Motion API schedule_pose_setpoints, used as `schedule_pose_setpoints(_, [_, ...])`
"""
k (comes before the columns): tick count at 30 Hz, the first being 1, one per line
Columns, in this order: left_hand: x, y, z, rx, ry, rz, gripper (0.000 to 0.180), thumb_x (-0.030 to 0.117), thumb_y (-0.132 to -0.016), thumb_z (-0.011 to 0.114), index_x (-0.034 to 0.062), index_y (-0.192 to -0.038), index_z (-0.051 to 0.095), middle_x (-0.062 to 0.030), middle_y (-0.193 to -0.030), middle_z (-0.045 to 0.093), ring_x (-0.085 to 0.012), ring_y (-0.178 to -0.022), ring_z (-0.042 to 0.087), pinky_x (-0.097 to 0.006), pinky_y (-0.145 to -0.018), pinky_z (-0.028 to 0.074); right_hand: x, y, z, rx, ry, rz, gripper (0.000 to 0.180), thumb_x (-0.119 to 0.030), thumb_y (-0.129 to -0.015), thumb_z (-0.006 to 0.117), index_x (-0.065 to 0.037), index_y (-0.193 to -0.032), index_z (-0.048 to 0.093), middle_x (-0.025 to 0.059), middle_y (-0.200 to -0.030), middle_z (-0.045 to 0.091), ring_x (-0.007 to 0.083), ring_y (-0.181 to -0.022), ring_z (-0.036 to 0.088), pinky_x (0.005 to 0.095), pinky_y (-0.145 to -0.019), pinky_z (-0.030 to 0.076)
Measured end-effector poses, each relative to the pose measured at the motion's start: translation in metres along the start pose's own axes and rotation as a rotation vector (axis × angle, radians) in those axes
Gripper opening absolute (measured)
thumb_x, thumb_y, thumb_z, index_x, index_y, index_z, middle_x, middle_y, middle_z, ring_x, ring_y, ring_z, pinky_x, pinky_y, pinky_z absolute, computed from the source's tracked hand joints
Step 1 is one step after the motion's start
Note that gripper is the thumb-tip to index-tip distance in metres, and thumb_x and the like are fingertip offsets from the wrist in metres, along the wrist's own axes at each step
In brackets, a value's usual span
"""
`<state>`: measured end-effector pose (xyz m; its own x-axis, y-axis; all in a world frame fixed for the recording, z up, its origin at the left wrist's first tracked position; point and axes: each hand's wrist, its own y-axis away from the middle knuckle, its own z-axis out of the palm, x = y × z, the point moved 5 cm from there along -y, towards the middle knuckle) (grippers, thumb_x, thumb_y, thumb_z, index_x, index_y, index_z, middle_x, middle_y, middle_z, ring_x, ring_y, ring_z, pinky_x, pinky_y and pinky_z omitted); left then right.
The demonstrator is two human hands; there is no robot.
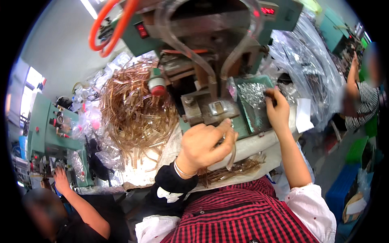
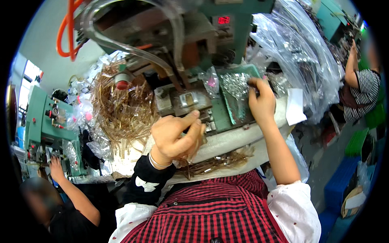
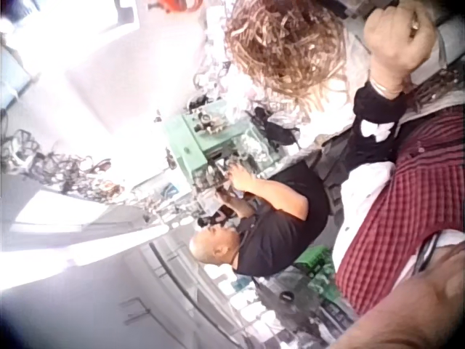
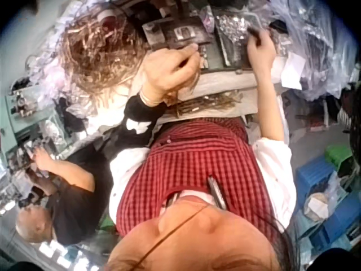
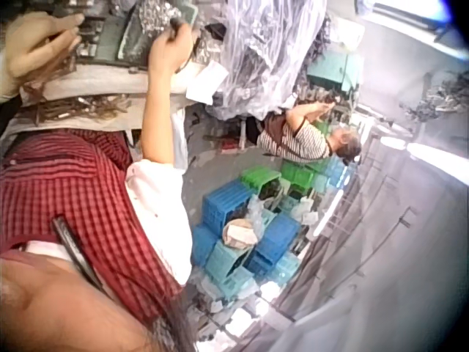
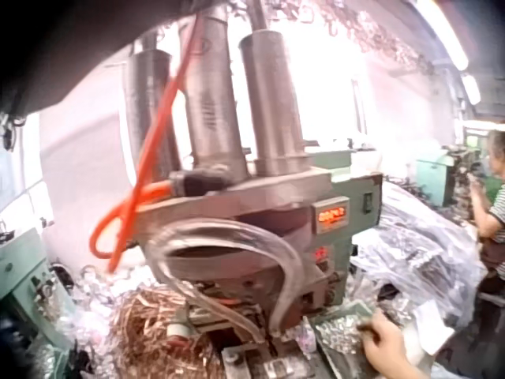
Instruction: The person repeatedly picks small metallic components from a tray and places them into a machine, then removes a brown plastic strip. The process is repeated continuously.
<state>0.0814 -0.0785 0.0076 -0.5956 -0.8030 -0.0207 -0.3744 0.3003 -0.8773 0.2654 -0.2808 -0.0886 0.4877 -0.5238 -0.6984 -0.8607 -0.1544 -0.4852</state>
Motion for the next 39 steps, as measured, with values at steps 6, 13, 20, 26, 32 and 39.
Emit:
schedule_pose_setpoints(6, [0.003, 0.019, -0.007, 0.002, -0.009, -0.088, 0.019, 0.02, -0.076, 0.066, 0.0136, -0.093, 0.064, -0.0051, -0.096, 0.066, -0.0169, -0.069, 0.06, -0.033, -0.059, 0.047, 0.013, 0.032, 0.02, -0.167, 0.198, -0.052, 0.017, -0.011, -0.081, 0.078, -0.003, -0.094, 0.07, 0.0139, -0.095, 0.068, 0.0321, -0.091, 0.062, 0.0407, -0.086, 0.049])
schedule_pose_setpoints(13, [-0.055, 0.125, -0.195, 0.466, -0.373, -0.862, 0.021, 0.012, -0.09, 0.062, 0.0054, -0.11, 0.062, -0.012, -0.104, 0.066, -0.0216, -0.073, 0.066, -0.034, -0.062, 0.051, 0.03, 0.033, 0.014, -0.23, 0.247, -0.005, 0.015, -0.014, -0.098, 0.063, 0.0, -0.104, 0.065, 0.0126, -0.101, 0.068, 0.0248, -0.09, 0.064, 0.034, -0.085, 0.049])
schedule_pose_setpoints(20, [-0.161, 0.308, -0.401, 0.768, -0.239, -1.625, 0.031, 0.015, -0.096, 0.058, 0.0015, -0.124, 0.057, -0.0098, -0.086, 0.07, -0.015, -0.058, 0.061, -0.028, -0.048, 0.045, 0.028, 0.016, 0.018, -0.134, -0.007, -0.031, 0.026, -0.013, -0.103, 0.058, 0.002, -0.123, 0.066, 0.012, -0.117, 0.071, 0.0186, -0.106, 0.064, 0.0307, -0.097, 0.048])
schedule_pose_setpoints(26, [-0.082, 0.238, -0.259, 0.341, -0.544, -1.141, 0.014, 0.009, -0.092, 0.068, 0.0013, -0.103, 0.072, -0.0088, -0.085, 0.071, -0.0204, -0.067, 0.065, -0.033, -0.062, 0.05, 0.041, 0.023, 0.013, -0.202, -0.076, -0.02, 0.026, -0.009, -0.101, 0.06, 0.004, -0.122, 0.066, 0.0122, -0.116, 0.071, 0.018, -0.108, 0.064, 0.03, -0.098, 0.047])
schedule_pose_setpoints(32, [-0.05, 0.203, -0.18, 0.258, -0.55, -1.127, 0.009, 0.005, -0.084, 0.072, 0.0047, -0.092, 0.072, -0.0102, -0.084, 0.067, -0.0288, -0.077, 0.063, -0.037, -0.069, 0.049, 0.031, 0.027, 0.011, -0.157, -0.152, 0.115, 0.02, -0.004, -0.094, 0.067, 0.002, -0.113, 0.068, 0.0067, -0.105, 0.07, 0.0139, -0.096, 0.063, 0.0272, -0.088, 0.049])
schedule_pose_setpoints(39, [-0.08, 0.212, -0.212, -0.025, -0.746, -1.071, 0.008, 0.005, -0.081, 0.072, 0.0063, -0.089, 0.072, -0.0105, -0.086, 0.067, -0.0316, -0.082, 0.064, -0.04, -0.074, 0.05, 0.026, 0.042, -0.007, -0.105, -0.169, 0.077, 0.019, -0.001, -0.097, 0.061, 0.003, -0.115, 0.066, 0.0056, -0.104, 0.065, 0.0148, -0.097, 0.062, 0.0277, -0.09, 0.048])
